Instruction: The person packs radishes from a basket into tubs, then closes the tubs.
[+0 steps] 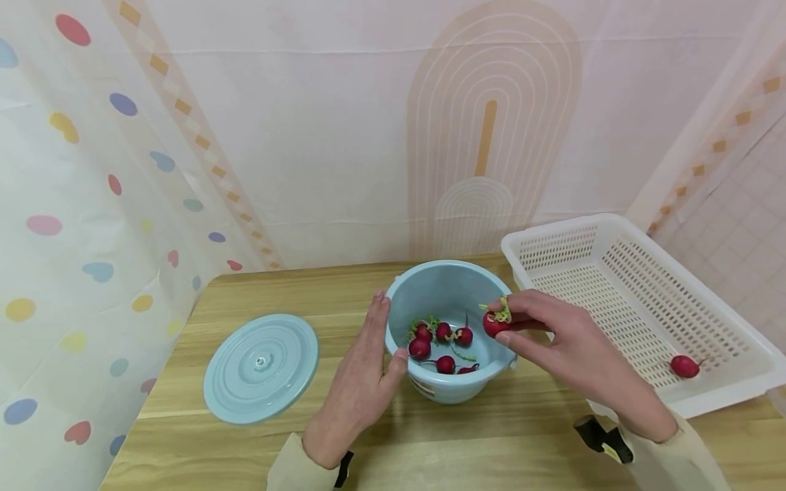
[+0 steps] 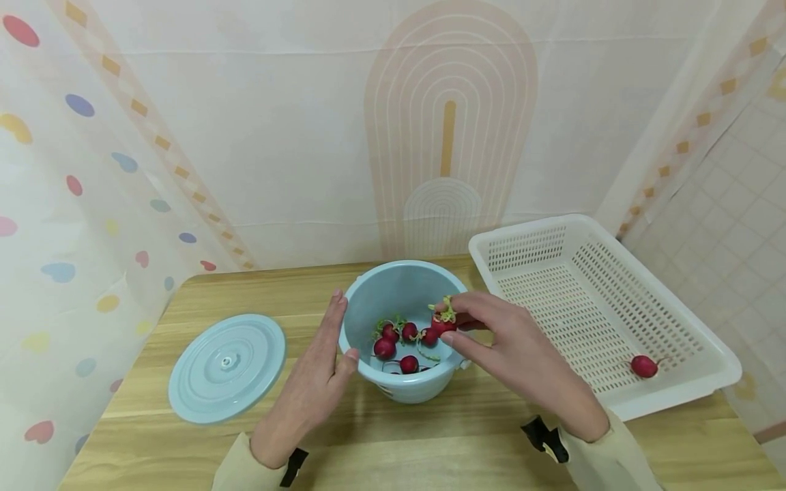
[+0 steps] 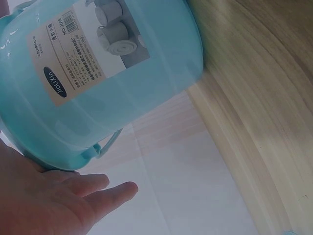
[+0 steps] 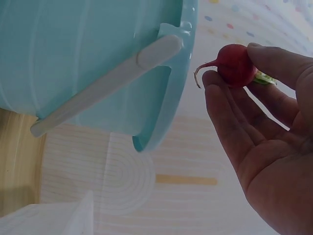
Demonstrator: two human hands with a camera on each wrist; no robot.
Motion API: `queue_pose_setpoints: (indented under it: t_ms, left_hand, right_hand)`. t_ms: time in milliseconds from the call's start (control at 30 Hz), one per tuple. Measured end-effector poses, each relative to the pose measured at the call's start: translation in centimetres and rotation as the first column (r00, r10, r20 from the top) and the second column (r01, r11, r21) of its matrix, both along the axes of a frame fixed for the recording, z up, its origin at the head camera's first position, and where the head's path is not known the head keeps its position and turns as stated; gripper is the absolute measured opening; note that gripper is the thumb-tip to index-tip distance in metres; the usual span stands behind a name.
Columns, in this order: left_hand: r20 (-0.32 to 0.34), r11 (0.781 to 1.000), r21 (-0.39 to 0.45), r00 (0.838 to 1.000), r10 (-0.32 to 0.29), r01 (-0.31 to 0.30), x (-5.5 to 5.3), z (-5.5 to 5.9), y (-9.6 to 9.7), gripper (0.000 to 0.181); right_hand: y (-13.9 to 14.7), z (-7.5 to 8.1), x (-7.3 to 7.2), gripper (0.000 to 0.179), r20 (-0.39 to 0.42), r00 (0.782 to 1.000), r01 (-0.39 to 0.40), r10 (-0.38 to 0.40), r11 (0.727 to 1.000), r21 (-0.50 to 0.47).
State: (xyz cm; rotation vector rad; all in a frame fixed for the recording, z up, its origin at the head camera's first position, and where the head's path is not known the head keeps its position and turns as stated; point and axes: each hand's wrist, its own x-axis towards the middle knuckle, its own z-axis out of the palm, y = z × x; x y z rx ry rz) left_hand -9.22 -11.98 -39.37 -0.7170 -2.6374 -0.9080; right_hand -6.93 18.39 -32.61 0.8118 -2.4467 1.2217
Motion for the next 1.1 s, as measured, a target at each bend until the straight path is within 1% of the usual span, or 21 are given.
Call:
queue_pose_setpoints:
  t_ms: [200,433,600,733,967,1100]
  left_hand:
    - [-0.004,1.000,-0.005,1.000,0.006,-0.006,0.0,0.0,0.0,0.075]
    - [0.001,1.000,-0.001,1.000,0.006,-0.006,0.0,0.0,0.0,0.074]
    - [0.000,1.000,0.001,1.000,0.004,-0.004,0.0,0.0,0.0,0.074]
    - [0.002,1.000,-0.001,1.000,0.004,-0.004,0.0,0.0,0.0,0.075]
    - [-0.002,1.000,-0.001,1.000,0.005,-0.005,-0.1,-0.1,0.1,0.074]
    - [-0.006,1.000,-0.005,1.000,0.005,-0.005,-0.1,-0.1,0.0,0.074]
  right_hand:
    - [-0.7,0.0,-1.1,0.031,-0.005,1.000,0.006,-0.006,0.997,0.082]
    - [-1.5,0.1,-2.2,0.027,0.073,0.997,-0.010,-0.001,0.989,0.149]
    - [-1.9,0.1,-2.9,0.024,0.049,0.999,-0.011,-0.001,0.973,0.233]
    - [-2.2,-0.1,-3.4,0.023,0.037,0.999,-0.023,0.013,0.960,0.279]
    - [-2.7,-0.4,-4.0,0.025,0.024,0.999,-0.035,0.029,0.945,0.324]
    - [-3.0,-0.5,-4.2,0.029,0.035,0.999,-0.043,0.034,0.941,0.335]
